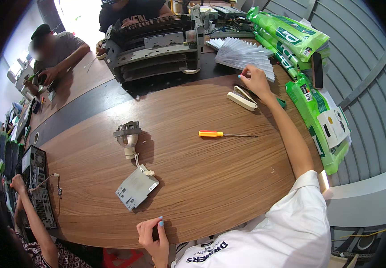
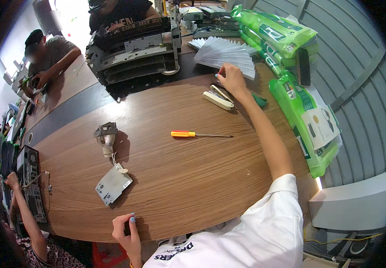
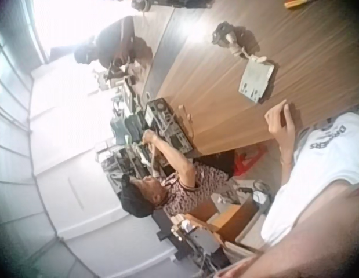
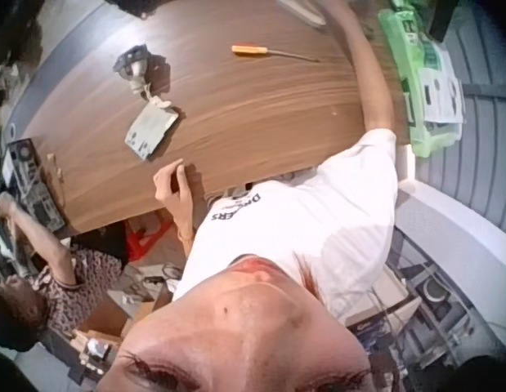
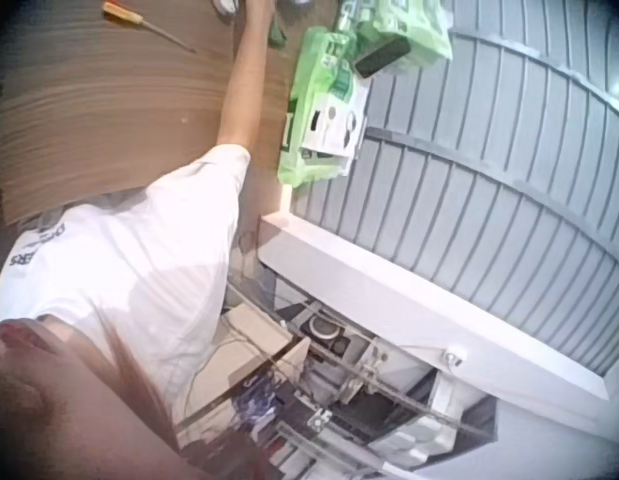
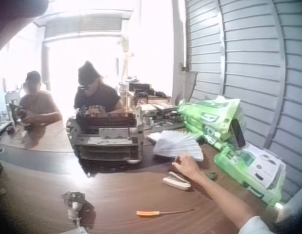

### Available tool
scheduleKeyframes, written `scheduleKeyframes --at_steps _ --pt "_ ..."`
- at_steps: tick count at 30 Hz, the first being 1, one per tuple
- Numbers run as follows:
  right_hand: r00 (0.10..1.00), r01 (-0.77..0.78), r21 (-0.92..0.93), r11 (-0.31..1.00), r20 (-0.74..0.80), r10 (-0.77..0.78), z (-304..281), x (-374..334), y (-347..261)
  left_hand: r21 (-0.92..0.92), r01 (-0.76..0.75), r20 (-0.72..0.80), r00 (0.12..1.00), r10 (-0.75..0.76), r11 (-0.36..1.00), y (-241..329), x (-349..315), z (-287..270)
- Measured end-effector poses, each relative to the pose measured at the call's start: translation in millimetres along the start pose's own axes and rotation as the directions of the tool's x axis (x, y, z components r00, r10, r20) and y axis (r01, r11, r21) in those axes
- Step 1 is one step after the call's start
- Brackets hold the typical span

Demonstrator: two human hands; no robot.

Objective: The person removes a wire clip and metal plate from a lamp housing, inserts a small bead into a folded paper fan using a screwdriver, and works on screws on the lamp housing with the screwdriver.

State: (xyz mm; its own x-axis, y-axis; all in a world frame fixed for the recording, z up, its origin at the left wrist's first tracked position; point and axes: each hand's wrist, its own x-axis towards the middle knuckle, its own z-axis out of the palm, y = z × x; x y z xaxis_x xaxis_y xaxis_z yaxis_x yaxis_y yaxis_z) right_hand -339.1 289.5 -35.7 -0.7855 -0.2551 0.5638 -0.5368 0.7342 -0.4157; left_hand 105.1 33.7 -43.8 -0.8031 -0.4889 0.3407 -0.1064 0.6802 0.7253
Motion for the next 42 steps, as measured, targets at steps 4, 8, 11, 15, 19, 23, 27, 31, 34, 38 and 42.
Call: scheduleKeyframes --at_steps 4,8,11,15,19,23,27,31,34,38,42 --pt "0.999 -0.042 0.013 0.999 -0.013 0.042 -13.2 -1.3 -5.3 -0.020 -0.017 -0.006 1.000 0.017 1.000 1.4 -0.2 2.2" --pt "0.992 0.078 0.058 0.995 -0.101 -0.072 -33.4 -11.4 -38.7 -0.012 0.015 0.015 1.000 -0.014 1.000 2.7 0.5 -0.1" --pt "0.992 0.113 0.147 0.983 -0.068 -0.104 -57.8 -33.5 -81.2 -0.024 -0.005 0.034 0.999 0.006 1.000 4.7 4.7 -5.7" --pt "0.994 0.066 0.341 0.938 0.054 -0.090 -95.8 -90.3 -157.1 -0.012 -0.156 0.084 0.984 0.157 0.988 14.6 23.8 -16.5" --pt "0.939 -0.145 0.490 0.859 0.341 -0.036 -109.5 -161.4 -191.3 0.009 -0.402 0.116 0.910 0.398 0.916 23.4 45.3 -11.5" --pt "0.869 -0.128 0.547 0.827 0.463 -0.172 -82.0 -206.2 -195.5 -0.087 -0.600 0.151 0.781 0.606 0.795 26.4 63.1 21.9" --pt "0.839 -0.123 0.549 0.827 0.503 -0.209 -78.8 -216.3 -195.2 -0.180 -0.581 0.261 0.750 0.608 0.794 21.9 77.1 48.3" --pt "0.882 -0.251 0.547 0.799 0.470 -0.045 -93.1 -214.2 -188.9 -0.123 -0.701 0.305 0.647 0.699 0.702 22.2 83.5 60.3" --pt "0.915 -0.154 0.486 0.860 0.398 -0.061 -100.2 -205.2 -181.2 -0.084 -0.780 0.330 0.566 0.756 0.620 22.2 83.9 66.0" --pt "0.907 -0.010 0.336 0.942 0.399 -0.132 -100.1 -198.4 -181.2 -0.058 -0.777 0.367 0.567 0.738 0.627 21.1 79.0 71.5" --pt "0.895 -0.009 0.377 0.926 0.416 -0.161 -88.5 -200.8 -177.8 -0.113 -0.735 0.397 0.583 0.709 0.669 18.0 79.3 73.5"
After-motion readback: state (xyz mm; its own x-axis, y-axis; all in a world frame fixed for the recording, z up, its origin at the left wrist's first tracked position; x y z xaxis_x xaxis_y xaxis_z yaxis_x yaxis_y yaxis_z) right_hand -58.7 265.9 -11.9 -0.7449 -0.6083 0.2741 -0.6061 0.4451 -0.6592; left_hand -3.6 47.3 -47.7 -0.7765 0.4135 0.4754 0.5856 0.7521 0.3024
